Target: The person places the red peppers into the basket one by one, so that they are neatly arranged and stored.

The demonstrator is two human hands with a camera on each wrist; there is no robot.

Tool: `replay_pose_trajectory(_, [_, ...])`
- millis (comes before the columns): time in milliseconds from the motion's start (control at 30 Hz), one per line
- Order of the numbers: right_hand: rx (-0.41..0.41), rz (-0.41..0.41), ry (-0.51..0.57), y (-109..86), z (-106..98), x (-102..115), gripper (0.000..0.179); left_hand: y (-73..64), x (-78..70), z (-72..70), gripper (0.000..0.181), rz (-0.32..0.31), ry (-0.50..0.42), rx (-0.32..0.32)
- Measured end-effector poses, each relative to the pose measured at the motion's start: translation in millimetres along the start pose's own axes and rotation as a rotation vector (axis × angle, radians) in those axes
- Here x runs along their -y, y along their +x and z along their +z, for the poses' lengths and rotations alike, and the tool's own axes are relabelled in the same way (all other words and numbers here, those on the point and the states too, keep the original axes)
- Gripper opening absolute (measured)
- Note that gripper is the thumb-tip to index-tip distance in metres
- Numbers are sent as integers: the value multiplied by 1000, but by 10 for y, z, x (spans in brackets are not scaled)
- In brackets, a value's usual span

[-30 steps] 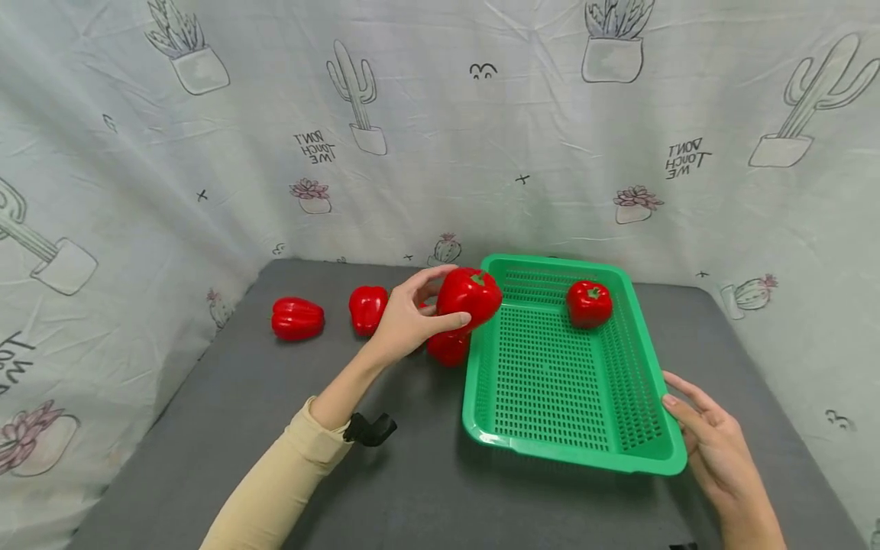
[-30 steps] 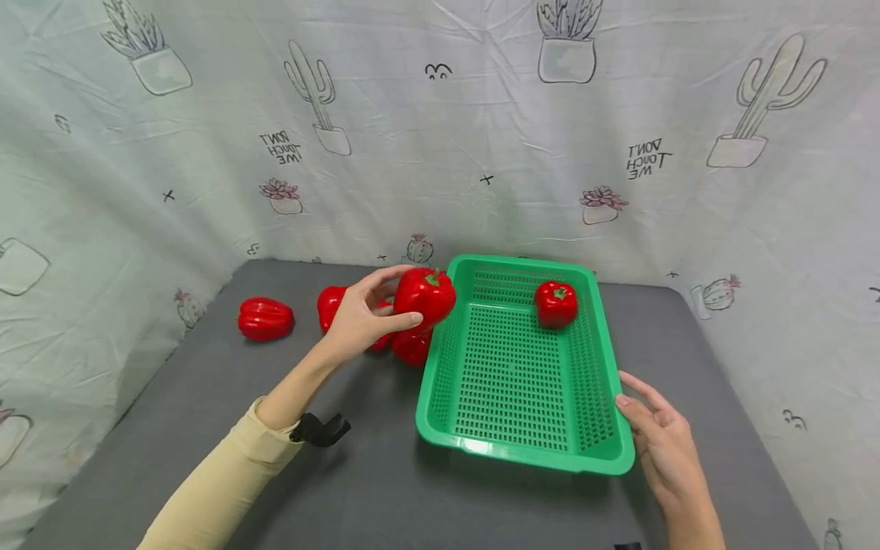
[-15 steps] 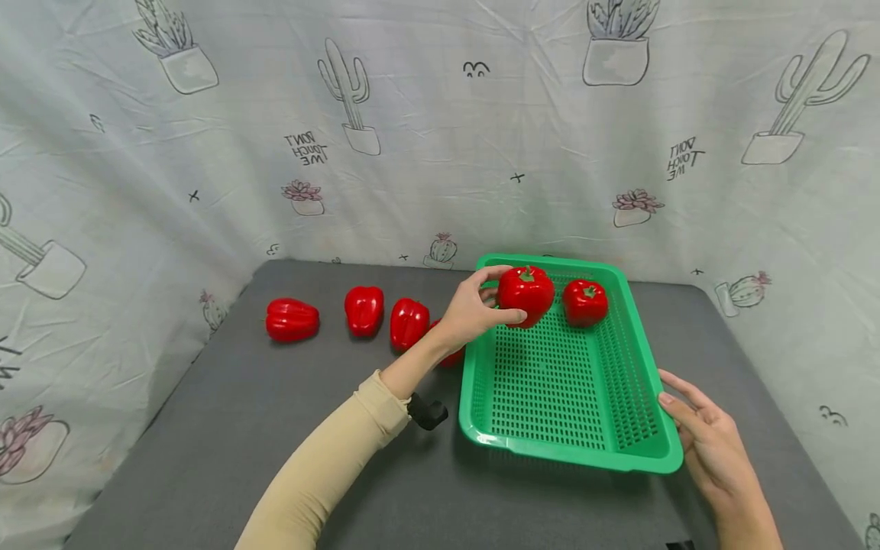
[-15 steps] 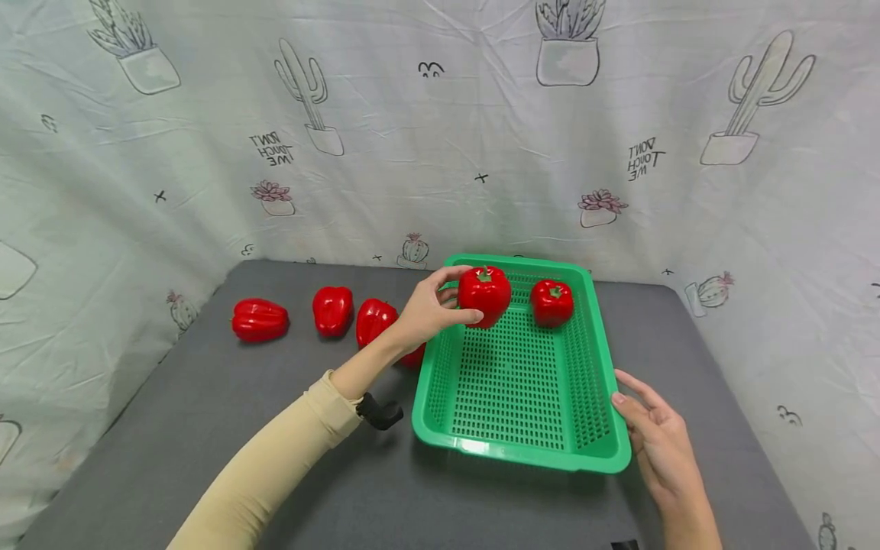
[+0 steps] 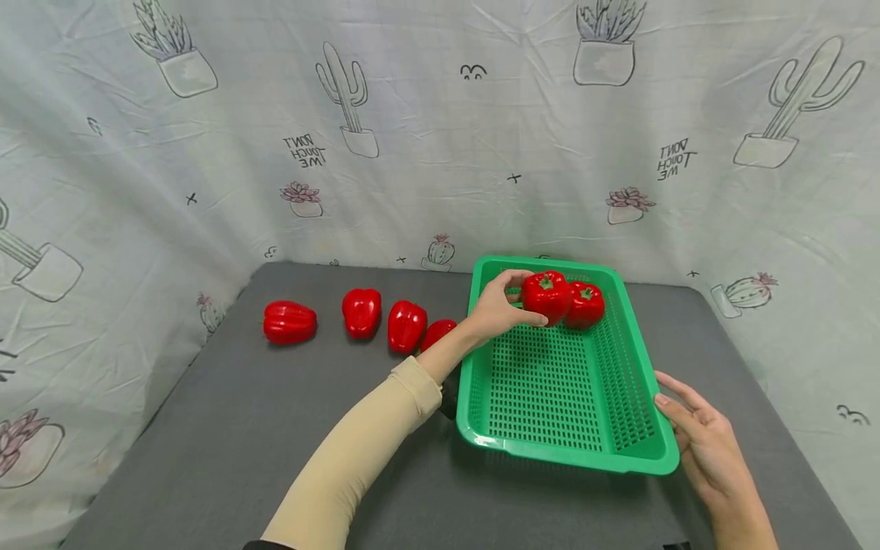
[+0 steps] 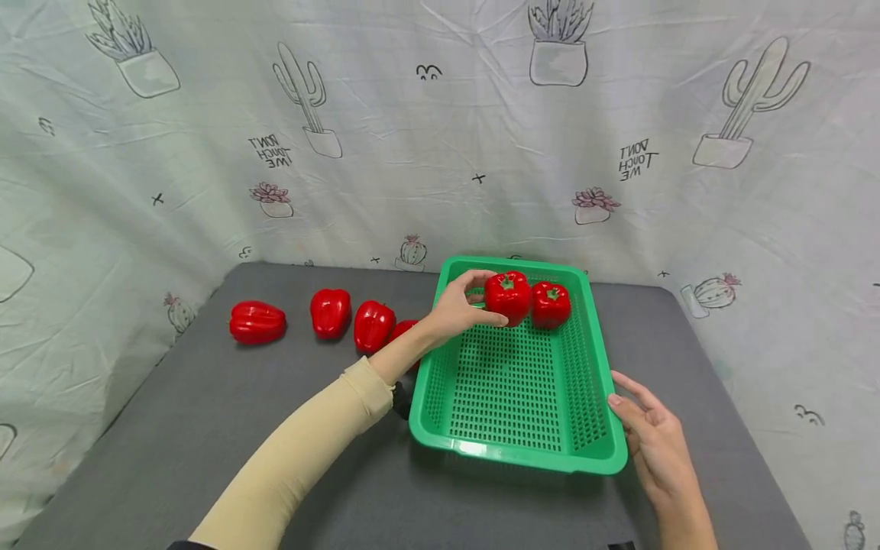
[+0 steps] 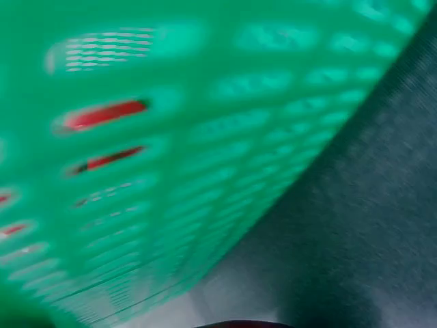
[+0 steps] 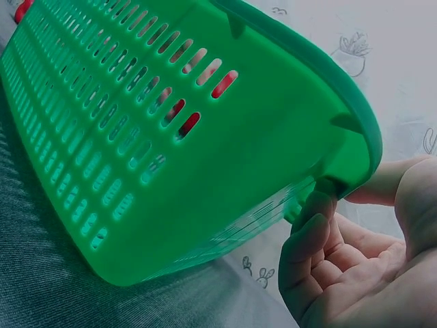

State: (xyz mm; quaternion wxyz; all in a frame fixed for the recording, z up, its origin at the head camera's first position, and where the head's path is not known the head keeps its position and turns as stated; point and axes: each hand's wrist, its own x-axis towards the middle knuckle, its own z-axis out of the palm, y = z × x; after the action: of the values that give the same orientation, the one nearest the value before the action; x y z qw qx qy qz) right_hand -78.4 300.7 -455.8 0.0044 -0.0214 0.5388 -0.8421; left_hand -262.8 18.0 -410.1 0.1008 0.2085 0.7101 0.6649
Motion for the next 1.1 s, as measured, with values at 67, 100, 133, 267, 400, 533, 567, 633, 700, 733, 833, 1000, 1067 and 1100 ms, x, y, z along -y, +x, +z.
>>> replay_pose_trajectory(67, [-1,2,-1,-4,2,4,39,7,3,39,70,-31,50,-35])
replay_pose_trajectory(100, [-2,4,-2,-6,4,6,39,8,7,54,71,-45,66,-51])
replay_pose_trajectory(133, [-4,7,-3,-17,4,4,39,8,9,69,72,-59,81,-61])
replay_pose_trajectory(267, [-14,22,-11,-54,11,-5,39,-8,-4,66,72,-82,123,-41])
replay_pose_trajectory(400, [-20,31,-25,-71,31,-21,39,-17,-88,-42,71,-74,168,39])
replay_pose_trajectory(533, [-28,17,-52,-87,39,-30,40,24,-163,-139,70,-52,203,61])
replay_pose_trajectory(567, [-30,13,-54,-92,38,-32,40,40,-168,-147,70,-49,205,62])
replay_pose_trajectory(633, [-31,9,-54,-95,35,-31,39,72,-161,-149,71,-47,208,60])
replay_pose_trajectory(700, [-31,9,-47,-89,35,-27,39,102,-126,-136,72,-50,218,54])
replay_pose_trajectory(733, [-30,10,-44,-88,35,-24,38,111,-106,-124,73,-52,223,50])
replay_pose_trajectory(833, [-30,13,-39,-88,38,-17,38,134,-35,-78,74,-61,229,36])
replay_pose_trajectory(1000, [-42,20,-39,-92,44,-9,38,147,41,1,75,-69,212,1])
replay_pose_trajectory(1067, [-42,25,-39,-90,32,-11,38,154,62,33,75,-93,201,-17])
replay_pose_trajectory(1100, [-41,29,-40,-90,26,-12,38,157,71,46,75,-109,193,-26])
